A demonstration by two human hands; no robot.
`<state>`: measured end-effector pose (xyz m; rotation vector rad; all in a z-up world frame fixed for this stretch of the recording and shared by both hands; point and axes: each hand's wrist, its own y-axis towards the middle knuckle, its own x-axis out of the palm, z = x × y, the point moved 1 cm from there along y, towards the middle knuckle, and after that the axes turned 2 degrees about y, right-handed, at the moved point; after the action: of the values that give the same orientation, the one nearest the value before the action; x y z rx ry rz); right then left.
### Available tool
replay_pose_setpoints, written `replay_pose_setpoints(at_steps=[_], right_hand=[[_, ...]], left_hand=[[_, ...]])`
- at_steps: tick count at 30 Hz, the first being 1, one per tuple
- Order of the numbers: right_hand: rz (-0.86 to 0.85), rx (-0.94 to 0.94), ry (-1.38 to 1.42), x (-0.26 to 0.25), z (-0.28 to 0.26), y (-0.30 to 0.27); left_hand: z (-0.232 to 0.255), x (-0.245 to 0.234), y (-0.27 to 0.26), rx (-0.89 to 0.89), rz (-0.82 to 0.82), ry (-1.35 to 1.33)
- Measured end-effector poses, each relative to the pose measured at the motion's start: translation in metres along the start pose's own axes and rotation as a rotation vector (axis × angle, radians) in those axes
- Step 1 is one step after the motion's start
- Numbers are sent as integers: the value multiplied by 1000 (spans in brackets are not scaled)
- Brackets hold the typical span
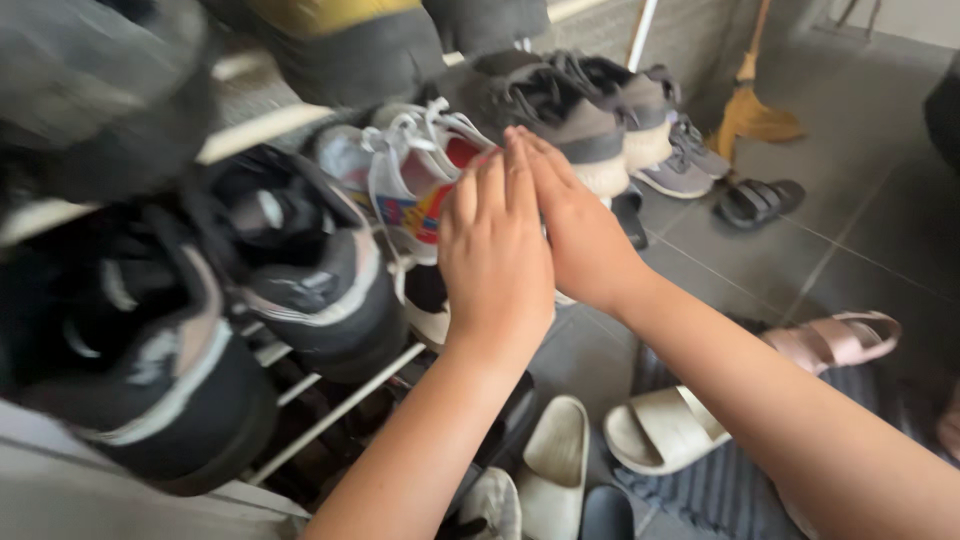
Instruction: The person organizes a collection of shoes by picking up various pairs from the floor and placing them onto a white multi-tiered shoe rack. The person handles sneakers, sandals, and slides, arranging them neatly on the shelves.
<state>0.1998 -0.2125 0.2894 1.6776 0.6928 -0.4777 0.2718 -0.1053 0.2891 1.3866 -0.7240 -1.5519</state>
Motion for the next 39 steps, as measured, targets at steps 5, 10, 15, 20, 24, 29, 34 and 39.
replay_pose_setpoints(at_steps=[5, 10, 15, 20, 24, 29, 34, 39], right_hand=[[-15, 182, -20, -19, -5, -45], [-85, 375, -64, -18, 1, -94], [-103, 384, -101, 1, 11, -133], [-184, 481, -40, 34, 15, -166], [-261, 474, -1, 64, 10, -181], [-524, 554, 24, 108, 1, -211], [-626, 323, -65, 151, 5, -236], [-615, -6, -207, 184, 3, -249]], left_hand=[[22, 22, -23, -69, -130, -284], [36, 40, -58, -65, -235, -374], [38, 61, -97, -133, -393, -372], [21, 77, -145, -196, -515, -357], [6, 75, -180, -306, -668, -334], [-13, 63, -234, -362, -725, -238], [-54, 48, -287, -315, -838, -28], [-79, 45, -316, -262, -984, 55]])
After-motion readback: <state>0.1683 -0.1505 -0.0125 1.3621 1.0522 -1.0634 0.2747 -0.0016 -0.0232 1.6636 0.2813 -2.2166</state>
